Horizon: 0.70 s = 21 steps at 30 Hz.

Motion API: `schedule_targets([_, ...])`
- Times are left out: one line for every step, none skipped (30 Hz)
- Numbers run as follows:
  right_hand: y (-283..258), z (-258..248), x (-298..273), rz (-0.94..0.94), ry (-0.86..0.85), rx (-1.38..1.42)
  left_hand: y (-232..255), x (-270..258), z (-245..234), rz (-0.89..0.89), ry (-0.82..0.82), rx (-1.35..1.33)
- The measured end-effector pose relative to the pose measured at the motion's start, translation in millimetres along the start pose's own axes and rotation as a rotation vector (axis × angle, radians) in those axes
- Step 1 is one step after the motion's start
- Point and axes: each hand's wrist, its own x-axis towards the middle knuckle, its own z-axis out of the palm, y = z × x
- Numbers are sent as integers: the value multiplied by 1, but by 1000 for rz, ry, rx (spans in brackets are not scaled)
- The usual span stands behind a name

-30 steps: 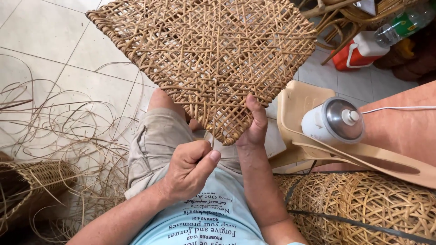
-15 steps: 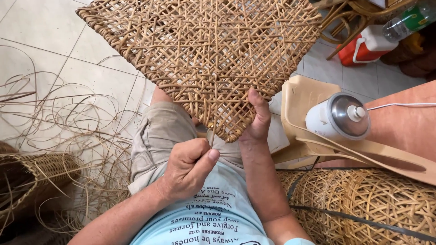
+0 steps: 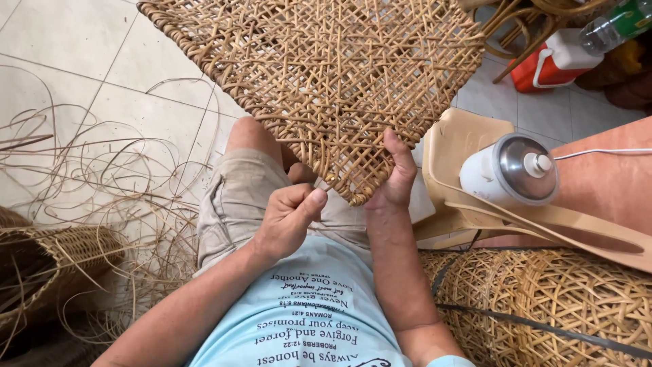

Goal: The person is weaving thin rattan strips into a rectangular frame to create a mat, occasionally using scissors to trim the material.

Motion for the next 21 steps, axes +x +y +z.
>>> schedule_targets([-1,8,-5,9,-2,24,1,1,2,-9,-11,-24])
schedule_targets([-3,15,-11,17,-4,47,1,3,4,-18,-21,-47])
schedule_targets([-3,3,-5,16,-2,49,7,0,6,-21,-23,-46])
schedule_targets([-3,-9,1,39,2,52,13,-3,8,-41,-40,-34])
schedule_targets([-3,-20,8,59,4,56,20,-5,10,-59,-60,-21])
schedule_targets([-2,-22,9,54,3,60,22,-6,11,-59,-66,-19])
schedule_targets([1,-24,9,70,-13,63,26,-9,11,-13,-91,-1])
schedule_targets([4,-26,8,86,-30,65,29,-11,12,32,-116,17])
schedule_targets([6,-21,7,85,-31,70,33,-12,12,32,-119,21])
schedule_targets([7,-16,5,75,-45,69,37,-13,11,52,-134,40])
schedule_targets([8,-11,3,63,-58,67,42,-13,12,73,-151,57])
schedule_targets([9,-10,1,60,-58,70,40,-14,12,73,-155,58])
schedule_targets([10,-8,0,58,-54,67,39,-14,12,103,-154,88])
schedule_targets([11,-7,-2,56,-50,65,37,-13,12,133,-153,117])
schedule_targets([13,-4,-3,54,-47,67,47,-11,15,132,-156,117])
schedule_targets([15,-2,-4,58,-51,78,56,-8,18,141,-149,109])
schedule_targets([16,0,-6,62,-54,87,65,-6,21,148,-141,99])
schedule_targets([16,1,-8,61,-50,87,67,-8,22,146,-143,97])
schedule_targets([15,3,-7,61,-59,77,68,-8,22,138,-124,72])
schedule_targets([15,6,-7,60,-67,67,70,-8,22,131,-104,47])
schedule_targets([16,10,-10,60,-66,69,69,-9,20,130,-105,48])
